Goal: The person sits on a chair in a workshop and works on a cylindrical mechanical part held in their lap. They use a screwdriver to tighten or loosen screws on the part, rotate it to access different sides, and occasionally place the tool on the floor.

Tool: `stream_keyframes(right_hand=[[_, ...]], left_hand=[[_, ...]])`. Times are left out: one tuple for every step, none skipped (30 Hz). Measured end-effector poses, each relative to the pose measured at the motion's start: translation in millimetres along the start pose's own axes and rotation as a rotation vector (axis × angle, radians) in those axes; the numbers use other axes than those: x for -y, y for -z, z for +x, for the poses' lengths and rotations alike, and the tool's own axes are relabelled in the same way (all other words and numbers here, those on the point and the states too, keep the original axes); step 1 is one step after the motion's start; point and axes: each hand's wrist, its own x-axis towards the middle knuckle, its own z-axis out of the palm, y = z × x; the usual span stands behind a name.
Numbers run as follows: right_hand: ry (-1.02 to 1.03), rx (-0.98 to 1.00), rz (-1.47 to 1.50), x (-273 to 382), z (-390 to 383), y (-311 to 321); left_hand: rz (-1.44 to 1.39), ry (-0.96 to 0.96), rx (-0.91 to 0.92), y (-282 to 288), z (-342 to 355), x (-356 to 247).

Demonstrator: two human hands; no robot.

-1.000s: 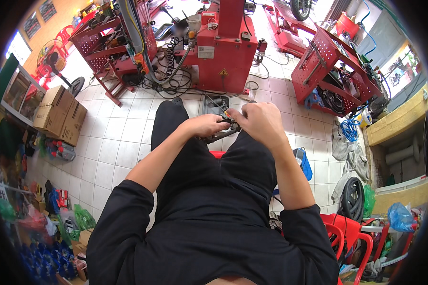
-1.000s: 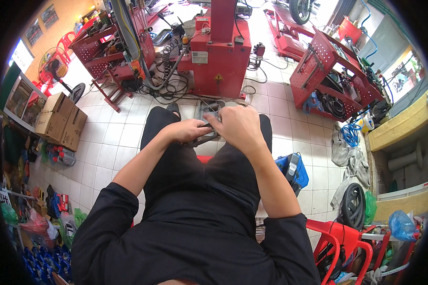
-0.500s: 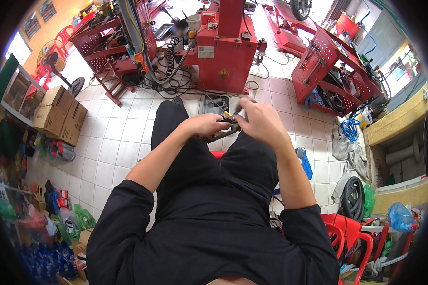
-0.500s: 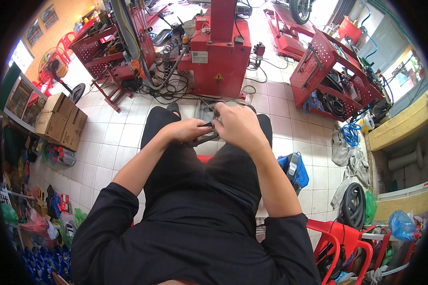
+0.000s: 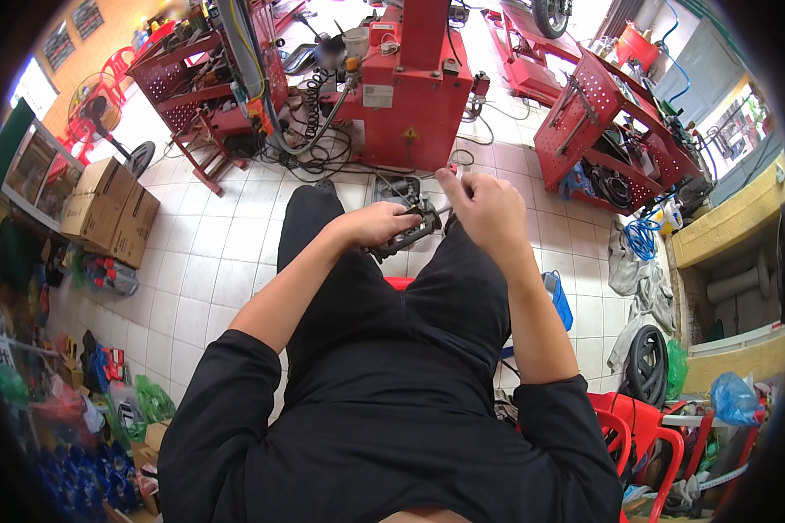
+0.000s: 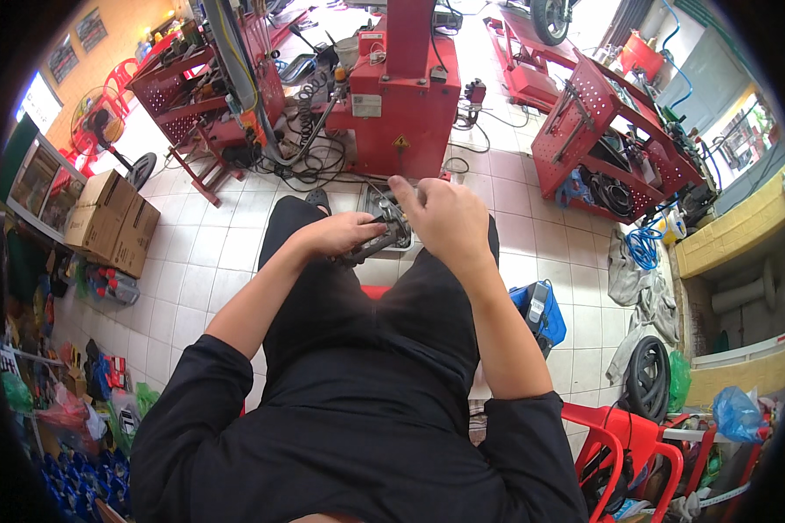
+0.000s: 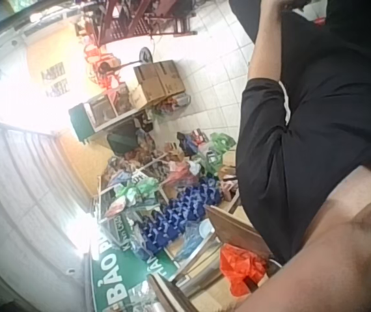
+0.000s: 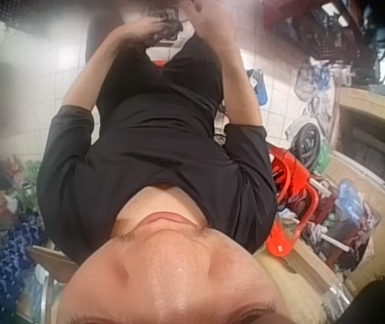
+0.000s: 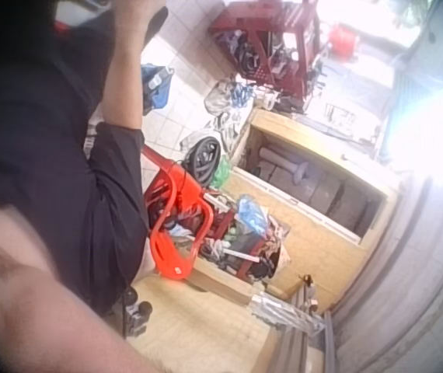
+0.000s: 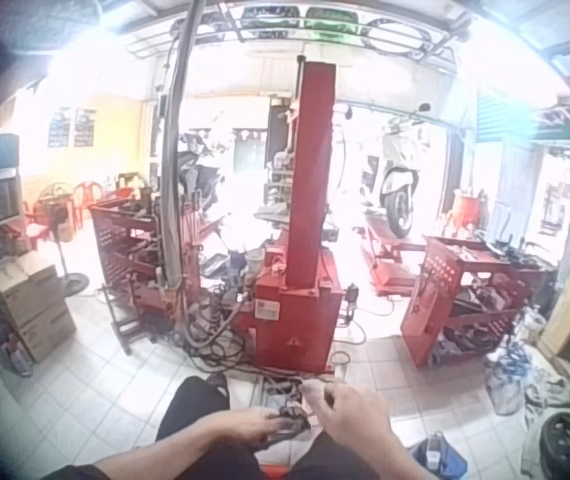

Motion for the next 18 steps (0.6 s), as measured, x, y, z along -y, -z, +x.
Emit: stream_keyframes(right_hand=[[-0.051,-0.003,0.053,-3.7,2.8,0.6],[-0.088,-0.006,0.106,-8.5,6.0,-0.2],[-0.124,-0.01,0.16,-15.0,9.7,-3.2],[-0.158,-0.013,0.215,-21.5,13.5,-8.8],[-0.153,-0.027,0.411,-32.9,18.0,-21.9],[-0.146,-0.039,0.608,-47.7,22.9,-41.1],[-0.139,-0.051,0.804,-57.4,25.4,-53.7],[-0.157,0.025,0.86,-56.0,23.1,-60.3],[-0.176,0.1,0.916,-50.3,17.8,-69.1],[-0.195,0.177,0.971,-43.0,12.4,-77.5],[-0.206,0.223,1.013,-36.1,7.5,-83.2],[-0.217,0.269,1.054,-29.4,4.3,-88.5],[-0.228,0.258,0.996,-24.8,4.2,-94.1],[-0.263,0.245,0.933,-22.2,1.4,-98.8],[-0.286,0.243,0.875,-20.6,-2.0,-99.8],[-0.309,0.24,0.815,-20.1,-4.0,-99.8],[-0.29,0.227,0.794,-21.8,-3.9,-102.7],[-0.271,0.215,0.774,-25.9,-3.5,-109.2]], left_hand=[[-0.063,-0.018,0.003,0.9,-2.2,-5.4],[-0.195,-0.012,-0.044,-0.2,-5.3,-11.0],[-0.328,-0.005,-0.091,-2.4,-9.9,-17.5],[-0.46,0.002,-0.141,-3.3,-14.4,-24.1],[-0.509,0.0,-0.175,-2.1,-12.1,-24.4],[-0.575,-0.033,-0.206,-2.3,-10.6,-24.7],[-0.641,-0.064,-0.235,-3.0,-8.3,-24.6],[-0.707,-0.095,-0.267,-3.1,-7.1,-24.3],[-0.714,-0.095,-0.281,-2.0,-6.4,-24.3],[-0.717,-0.117,-0.307,-1.6,-2.3,-18.8],[-0.72,-0.138,-0.334,-2.5,4.3,-9.4],[-0.722,-0.158,-0.361,-3.7,9.8,-0.8],[-0.729,-0.138,-0.37,-6.2,13.9,3.9],[-0.735,-0.118,-0.379,-9.7,18.0,8.2],[-0.741,-0.098,-0.388,-12.4,21.7,12.8],[-0.769,-0.061,-0.37,-14.7,22.1,12.1],[-0.798,-0.023,-0.352,-16.8,22.3,11.4],[-0.825,0.014,-0.333,-17.9,22.4,10.7]])
